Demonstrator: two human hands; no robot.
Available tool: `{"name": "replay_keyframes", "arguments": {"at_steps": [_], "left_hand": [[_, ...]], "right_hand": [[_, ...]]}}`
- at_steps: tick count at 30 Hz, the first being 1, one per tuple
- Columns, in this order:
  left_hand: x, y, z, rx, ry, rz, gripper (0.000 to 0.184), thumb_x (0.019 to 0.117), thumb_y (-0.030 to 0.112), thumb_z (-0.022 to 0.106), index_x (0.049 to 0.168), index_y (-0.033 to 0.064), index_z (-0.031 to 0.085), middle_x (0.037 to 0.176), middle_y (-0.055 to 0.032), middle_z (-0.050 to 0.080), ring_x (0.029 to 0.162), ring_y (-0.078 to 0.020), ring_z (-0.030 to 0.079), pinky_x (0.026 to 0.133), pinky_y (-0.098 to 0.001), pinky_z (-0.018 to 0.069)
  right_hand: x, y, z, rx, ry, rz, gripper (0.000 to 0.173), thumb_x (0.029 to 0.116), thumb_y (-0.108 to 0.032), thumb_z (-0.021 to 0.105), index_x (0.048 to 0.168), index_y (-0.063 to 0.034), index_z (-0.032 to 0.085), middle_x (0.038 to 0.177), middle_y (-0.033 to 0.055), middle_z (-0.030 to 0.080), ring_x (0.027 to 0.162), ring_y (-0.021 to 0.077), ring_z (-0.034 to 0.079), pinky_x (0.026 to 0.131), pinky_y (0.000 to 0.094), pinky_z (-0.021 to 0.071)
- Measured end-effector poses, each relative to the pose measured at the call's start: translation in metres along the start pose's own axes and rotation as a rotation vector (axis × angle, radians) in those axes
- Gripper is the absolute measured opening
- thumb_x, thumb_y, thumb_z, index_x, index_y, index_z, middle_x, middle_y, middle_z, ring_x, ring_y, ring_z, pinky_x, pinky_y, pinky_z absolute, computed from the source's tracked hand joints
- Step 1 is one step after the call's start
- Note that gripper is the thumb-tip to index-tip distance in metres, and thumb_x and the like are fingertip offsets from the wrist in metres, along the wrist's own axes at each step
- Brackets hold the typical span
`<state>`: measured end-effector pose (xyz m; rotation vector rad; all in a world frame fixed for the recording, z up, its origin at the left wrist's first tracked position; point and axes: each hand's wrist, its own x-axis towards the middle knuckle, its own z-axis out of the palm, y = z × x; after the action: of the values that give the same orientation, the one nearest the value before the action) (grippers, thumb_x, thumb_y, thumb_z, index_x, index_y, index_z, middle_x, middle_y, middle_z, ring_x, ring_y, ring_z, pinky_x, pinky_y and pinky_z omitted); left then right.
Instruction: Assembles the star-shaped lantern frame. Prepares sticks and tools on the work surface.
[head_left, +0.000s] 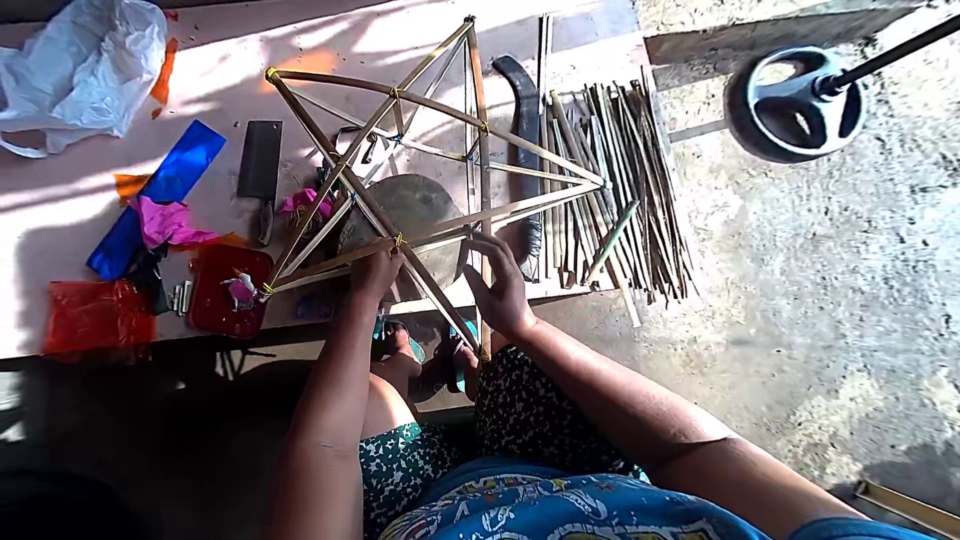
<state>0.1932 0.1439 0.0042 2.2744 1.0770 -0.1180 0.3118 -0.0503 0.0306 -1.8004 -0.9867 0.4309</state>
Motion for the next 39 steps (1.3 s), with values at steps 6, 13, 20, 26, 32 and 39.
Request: {"name": "replay_keyframes", "arguments": {"at_steps": [6,13,20,26,32,39], "left_hand": [[-0.002,0.013,-0.003,0.123,-0.003,-0.003,0.031,0.105,0.021,0.059,0.112,-0.0065,0.069,0.114,-0.0286,0.069,0.115,-0.0444,0.065,0.102,-0.0605,0.0472],[-0.002,0.017,-0.016,0.161,-0.149,-0.032,0.034,0.1075,0.022,0.053,0.123,-0.0069,0.066,0.13,-0.0276,0.064,0.128,-0.0415,0.058,0.11,-0.0581,0.0417],[-0.005,0.009,-0.008,0.122,-0.075,0.054,0.029,0.1066,0.015,0.054,0.118,-0.0084,0.067,0.126,-0.0276,0.065,0.125,-0.0419,0.06,0.109,-0.0556,0.0427],[-0.007,0.002,0.004,0.087,0.006,0.086,0.028,0.1055,0.013,0.055,0.118,-0.0078,0.069,0.124,-0.0264,0.067,0.121,-0.041,0.063,0.108,-0.0546,0.0443],[-0.005,-0.006,0.012,0.079,0.067,0.128,0.028,0.1052,0.014,0.056,0.114,-0.0085,0.069,0.119,-0.0266,0.068,0.116,-0.0412,0.066,0.103,-0.0553,0.0475],[-0.004,-0.001,0.009,0.059,0.031,0.101,0.027,0.1057,0.011,0.054,0.113,-0.0101,0.068,0.12,-0.0273,0.067,0.116,-0.0402,0.065,0.104,-0.0529,0.0474]], "right_hand": [[0.059,0.0,0.035,-0.164,-0.659,0.319,0.033,0.1028,-0.004,0.053,0.134,-0.0029,0.064,0.126,0.0203,0.068,0.114,0.0351,0.067,0.102,0.0558,0.0507],[0.084,0.011,0.066,-0.355,-0.815,0.301,0.045,0.0986,-0.014,0.065,0.143,-0.0083,0.059,0.121,0.0234,0.068,0.114,0.0424,0.065,0.1,0.0648,0.047],[0.083,0.008,0.073,-0.55,-0.846,0.258,0.037,0.1,-0.015,0.062,0.136,-0.0062,0.064,0.123,0.0249,0.067,0.12,0.0437,0.062,0.1,0.0637,0.048],[0.082,0.013,0.075,-0.545,-0.833,0.225,0.035,0.1006,-0.011,0.059,0.135,-0.0051,0.065,0.123,0.0245,0.067,0.12,0.0422,0.062,0.101,0.0617,0.0481],[0.083,0.011,0.077,-0.563,-0.841,0.232,0.037,0.099,-0.01,0.061,0.136,-0.0061,0.064,0.124,0.025,0.066,0.119,0.0426,0.062,0.099,0.0614,0.0493],[0.085,0.011,0.077,-0.589,-0.875,0.222,0.048,0.0958,-0.018,0.071,0.141,-0.0032,0.059,0.126,0.0256,0.063,0.12,0.0433,0.061,0.099,0.0617,0.0487]]}}
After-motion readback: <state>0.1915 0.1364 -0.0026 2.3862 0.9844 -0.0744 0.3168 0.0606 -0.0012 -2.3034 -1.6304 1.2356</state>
